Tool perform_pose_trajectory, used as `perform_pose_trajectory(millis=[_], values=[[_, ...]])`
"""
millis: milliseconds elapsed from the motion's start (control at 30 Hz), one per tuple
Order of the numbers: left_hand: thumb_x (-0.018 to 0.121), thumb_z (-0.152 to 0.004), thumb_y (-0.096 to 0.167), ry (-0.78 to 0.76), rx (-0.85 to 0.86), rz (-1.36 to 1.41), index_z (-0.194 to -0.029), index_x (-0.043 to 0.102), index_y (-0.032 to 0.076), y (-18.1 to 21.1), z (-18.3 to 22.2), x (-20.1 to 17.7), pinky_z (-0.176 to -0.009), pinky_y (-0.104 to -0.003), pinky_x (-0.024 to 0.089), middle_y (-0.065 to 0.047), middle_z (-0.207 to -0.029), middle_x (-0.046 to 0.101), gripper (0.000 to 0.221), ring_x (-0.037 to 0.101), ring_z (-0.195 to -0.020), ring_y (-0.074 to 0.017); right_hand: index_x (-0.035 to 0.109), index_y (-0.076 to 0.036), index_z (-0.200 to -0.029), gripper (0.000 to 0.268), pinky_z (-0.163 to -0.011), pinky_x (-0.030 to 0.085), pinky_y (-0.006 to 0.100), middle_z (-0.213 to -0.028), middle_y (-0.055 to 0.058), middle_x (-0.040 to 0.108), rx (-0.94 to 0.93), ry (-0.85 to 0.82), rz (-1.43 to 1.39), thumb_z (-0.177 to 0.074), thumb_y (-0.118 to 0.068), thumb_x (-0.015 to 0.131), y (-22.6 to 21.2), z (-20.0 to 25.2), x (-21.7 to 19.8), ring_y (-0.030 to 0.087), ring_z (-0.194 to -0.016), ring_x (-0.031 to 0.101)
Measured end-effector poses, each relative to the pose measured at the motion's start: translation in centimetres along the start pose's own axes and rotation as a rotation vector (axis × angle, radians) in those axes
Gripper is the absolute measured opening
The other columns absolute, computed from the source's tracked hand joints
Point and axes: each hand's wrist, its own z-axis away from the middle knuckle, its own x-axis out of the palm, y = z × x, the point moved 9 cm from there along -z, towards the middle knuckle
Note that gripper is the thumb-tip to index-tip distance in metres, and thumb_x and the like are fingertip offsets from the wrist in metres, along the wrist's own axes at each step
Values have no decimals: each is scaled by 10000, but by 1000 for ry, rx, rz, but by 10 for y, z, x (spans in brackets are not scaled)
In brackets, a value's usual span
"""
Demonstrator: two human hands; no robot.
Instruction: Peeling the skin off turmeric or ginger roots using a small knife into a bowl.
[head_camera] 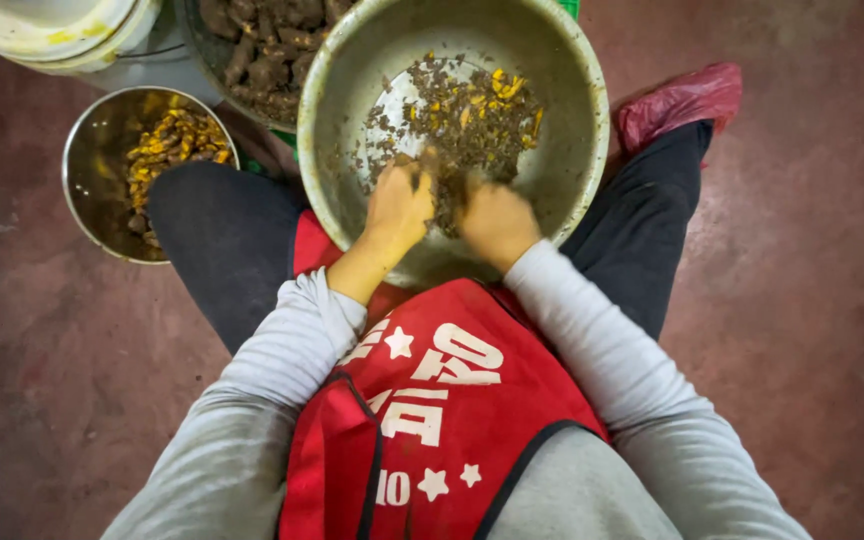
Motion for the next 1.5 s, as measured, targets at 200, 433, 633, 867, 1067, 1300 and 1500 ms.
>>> perform_pose_trajectory(millis=[200, 433, 633, 867, 1067, 1300, 1500], values=[[528, -964, 364, 53, 104, -112, -1001, 721, 28, 15, 3, -13, -909, -575, 538, -227, -1055, 660, 388, 644, -1072, -462, 694, -43, -1096, 428, -804, 603, 579, -914, 251, 756, -19, 59, 28, -985, -411, 505, -1, 11, -33, 457, -938, 748], [509, -974, 392, 38, 159, -114, -1106, 705, 107, 13, 8, -7, -945, -555, 532, -209, -1102, 632, 370, 635, -1105, -458, 738, -18, -996, 350, -740, 614, 534, -853, 240, 756, 12, 51, 97, -975, -263, 489, 49, -26, 6, 423, -891, 762], [439, -1028, 446, -38, 36, 59, -1252, 658, 140, -14, -14, 11, -1052, -562, 466, -227, -1226, 652, 438, 595, -1207, -460, 681, 43, -1138, 394, -821, 522, 630, -989, 354, 700, -21, 195, -590, -1001, -278, 499, 56, -39, 7, 520, -1056, 659], [732, -818, 356, -59, 269, -155, -1256, 675, 96, 21, 3, 22, -997, -548, 517, -217, -1196, 659, 513, 643, -1127, -470, 715, -24, -993, 216, -532, 584, 291, -766, 74, 695, 107, 135, -1498, -901, -216, 747, 20, -15, 5, 185, -644, 687], [852, -714, 395, -6, 532, 55, -1251, 689, 95, 37, 14, 14, -979, -525, 517, -192, -1108, 654, 636, 634, -1106, -448, 713, -23, -953, 226, -404, 561, 379, -759, 124, 711, 141, 98, -1536, -889, -204, 833, 48, -27, 23, 244, -563, 685], [583, -836, 688, -550, -270, 1522, -1378, 556, -35, 4, -2, 54, -1088, -589, 478, -309, -1448, 516, 904, 467, -1363, -474, 661, -73, -899, 214, -327, 466, 373, -740, 188, 697, 49, 112, -1654, -901, -201, 832, 34, -7, -19, 238, -402, 583], [554, -789, 659, -753, -210, 1822, -1489, 492, 28, 54, 18, 29, -694, -457, 654, -214, -1456, 564, 944, 618, -1233, -416, 733, -89, -1061, 239, -774, 626, 324, -935, 62, 751, -53, 391, -1396, -899, -207, 865, 40, 16, -49, 160, -840, 720]])
